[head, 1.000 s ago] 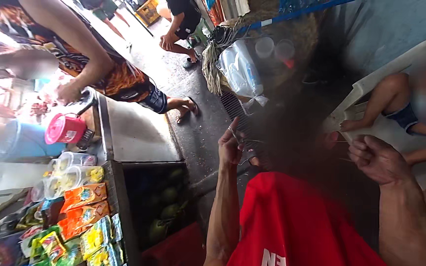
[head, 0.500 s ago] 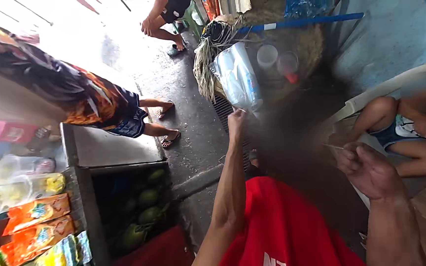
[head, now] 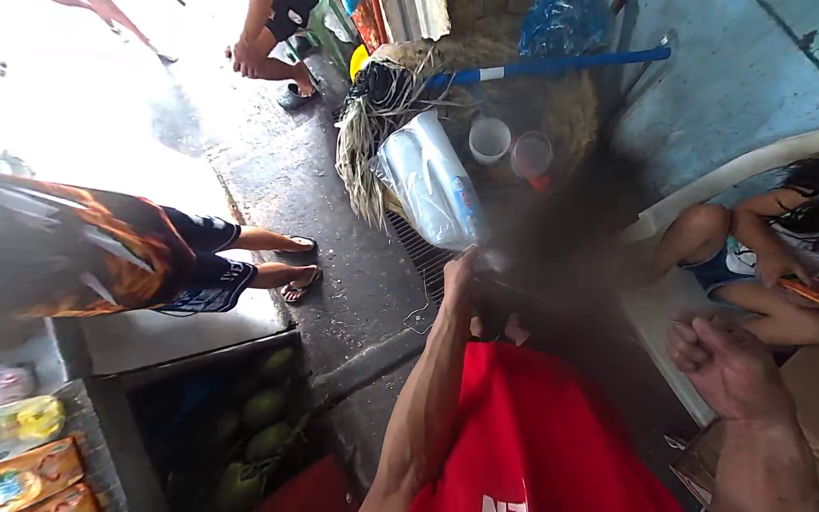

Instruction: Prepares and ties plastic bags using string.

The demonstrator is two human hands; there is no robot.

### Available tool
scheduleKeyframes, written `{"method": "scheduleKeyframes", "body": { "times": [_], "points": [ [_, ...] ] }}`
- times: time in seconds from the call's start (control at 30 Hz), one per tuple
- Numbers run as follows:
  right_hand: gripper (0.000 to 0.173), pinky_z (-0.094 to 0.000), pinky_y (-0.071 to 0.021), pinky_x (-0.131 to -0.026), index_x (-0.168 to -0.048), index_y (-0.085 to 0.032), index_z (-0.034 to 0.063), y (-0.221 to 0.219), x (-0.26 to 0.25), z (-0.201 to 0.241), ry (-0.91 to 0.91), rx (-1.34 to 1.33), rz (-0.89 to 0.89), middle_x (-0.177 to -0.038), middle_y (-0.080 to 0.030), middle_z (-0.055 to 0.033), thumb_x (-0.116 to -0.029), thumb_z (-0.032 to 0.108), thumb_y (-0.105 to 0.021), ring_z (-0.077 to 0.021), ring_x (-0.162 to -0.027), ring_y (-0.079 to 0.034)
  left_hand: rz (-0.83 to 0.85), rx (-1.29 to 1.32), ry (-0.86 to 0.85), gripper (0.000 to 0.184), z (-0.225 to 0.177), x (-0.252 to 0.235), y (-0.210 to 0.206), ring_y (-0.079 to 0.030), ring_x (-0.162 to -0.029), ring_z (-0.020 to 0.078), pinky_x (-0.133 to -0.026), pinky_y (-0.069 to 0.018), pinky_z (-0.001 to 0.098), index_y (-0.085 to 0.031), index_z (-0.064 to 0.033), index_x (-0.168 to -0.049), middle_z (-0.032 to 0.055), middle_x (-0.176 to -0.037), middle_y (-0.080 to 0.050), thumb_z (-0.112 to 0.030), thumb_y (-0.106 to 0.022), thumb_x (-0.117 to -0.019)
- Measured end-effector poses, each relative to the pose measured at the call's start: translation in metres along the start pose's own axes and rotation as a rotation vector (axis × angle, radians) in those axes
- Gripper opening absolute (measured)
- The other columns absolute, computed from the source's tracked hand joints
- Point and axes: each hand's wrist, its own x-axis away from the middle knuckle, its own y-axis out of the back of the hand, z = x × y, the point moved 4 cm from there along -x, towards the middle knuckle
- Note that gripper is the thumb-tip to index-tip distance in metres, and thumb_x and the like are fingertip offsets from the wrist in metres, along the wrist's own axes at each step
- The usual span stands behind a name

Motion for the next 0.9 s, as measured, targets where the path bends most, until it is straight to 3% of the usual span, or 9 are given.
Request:
{"method": "scheduleKeyframes", "body": {
  "times": [0.13, 0.2, 0.27, 0.37, 0.5, 0.57, 0.73, 0.8, 0.9],
  "points": [
    [0.019, -0.0161, -0.0401, -0.049, -0.100, -0.074, 0.0174, -0.010, -0.033, 0.009, 0.010, 0.160, 0.112, -0.061, -0.049, 0.0131, -0.1001, 0.022, -0.055, 0.0010, -0.049, -0.042, -0.025, -0.063, 0.000, 0.020, 0.008, -0.005, 0.008, -0.061, -0.066, 0.0169, -0.062, -0.0547, 0.0358, -0.060, -0.0048, -0.108, 0.0073, -0.080, -0.062, -0.024, -0.056, -0.1041],
    [0.017, -0.0151, -0.0376, -0.048, -0.101, -0.076, 0.0155, -0.015, -0.050, 0.013, 0.059, 0.244, 0.176, -0.067, -0.055, 0.0124, -0.0986, 0.021, -0.060, 0.0021, -0.051, -0.043, -0.006, -0.073, -0.004, 0.024, 0.009, -0.003, 0.007, -0.061, -0.067, 0.0173, -0.062, -0.0551, 0.0357, -0.058, -0.0050, -0.113, 0.0081, -0.083, -0.062, -0.026, -0.050, -0.1072],
    [0.017, -0.0149, -0.0452, -0.057, -0.099, -0.077, 0.0124, -0.028, -0.064, 0.016, 0.150, 0.401, 0.278, -0.081, -0.066, 0.0101, -0.0984, 0.021, -0.062, 0.0030, -0.063, -0.054, -0.033, -0.100, -0.023, 0.025, 0.009, 0.001, 0.003, -0.059, -0.061, 0.0163, -0.058, -0.0545, 0.0345, -0.058, -0.0050, -0.111, 0.0071, -0.079, -0.061, -0.028, -0.048, -0.1078],
    [0.029, -0.0260, -0.0572, -0.076, -0.101, -0.079, 0.0083, -0.065, -0.085, -0.003, 0.262, 0.680, 0.481, -0.093, -0.071, -0.0016, -0.0978, 0.032, -0.063, -0.0053, -0.083, -0.065, -0.052, -0.135, -0.063, 0.025, 0.012, 0.006, -0.002, -0.061, -0.062, 0.0171, -0.060, -0.0561, 0.0369, -0.058, -0.0062, -0.110, 0.0063, -0.078, -0.061, -0.030, -0.051, -0.1063],
    [0.035, -0.0459, -0.0583, -0.087, -0.109, -0.079, 0.0171, -0.130, -0.103, -0.044, 0.118, 1.050, 0.531, -0.105, -0.071, -0.0069, -0.0985, 0.046, -0.062, -0.0197, -0.095, -0.069, -0.072, -0.139, -0.073, 0.025, 0.020, 0.007, -0.002, -0.062, -0.065, 0.0191, -0.060, -0.0564, 0.0407, -0.059, -0.0087, -0.110, 0.0067, -0.080, -0.062, -0.033, -0.054, -0.1040],
    [0.039, -0.0544, -0.0564, -0.083, -0.111, -0.077, 0.0138, -0.153, -0.109, -0.056, 0.135, 1.150, 0.481, -0.109, -0.069, -0.0117, -0.0966, 0.048, -0.064, -0.0285, -0.094, -0.069, -0.076, -0.123, -0.059, 0.027, 0.019, 0.006, -0.006, -0.063, -0.067, 0.0215, -0.061, -0.0576, 0.0434, -0.058, -0.0087, -0.114, 0.0086, -0.084, -0.063, -0.034, -0.053, -0.1049],
    [0.037, -0.0504, -0.0576, -0.068, -0.091, -0.075, 0.0111, -0.184, -0.099, -0.060, 0.408, 1.164, 0.420, -0.095, -0.071, -0.0092, -0.0997, 0.044, -0.060, -0.0258, -0.079, -0.070, -0.141, -0.191, -0.142, 0.024, 0.021, 0.010, -0.008, -0.057, -0.057, 0.0121, -0.054, -0.0505, 0.0310, -0.062, -0.0068, -0.102, 0.0030, -0.072, -0.060, -0.030, -0.056, -0.1042],
    [0.031, -0.0495, -0.0580, -0.066, -0.097, -0.077, 0.0108, -0.194, -0.098, -0.050, 0.445, 1.174, 0.407, -0.096, -0.073, -0.0089, -0.1002, 0.036, -0.060, -0.0257, -0.078, -0.071, -0.145, -0.220, -0.165, 0.024, 0.019, 0.012, -0.008, -0.060, -0.064, 0.0137, -0.060, -0.0528, 0.0337, -0.065, -0.0041, -0.105, 0.0056, -0.077, -0.063, -0.027, -0.058, -0.1038],
    [0.031, -0.0557, -0.0570, -0.070, -0.112, -0.073, 0.0065, -0.203, -0.115, -0.055, 0.309, 1.352, 0.393, -0.106, -0.070, -0.0157, -0.0988, 0.033, -0.064, -0.0340, -0.084, -0.070, -0.114, -0.133, -0.150, 0.022, 0.024, 0.010, -0.011, -0.061, -0.066, 0.0143, -0.060, -0.0533, 0.0340, -0.064, -0.0055, -0.108, 0.0061, -0.081, -0.064, -0.026, -0.059, -0.1030]
  ]
}}
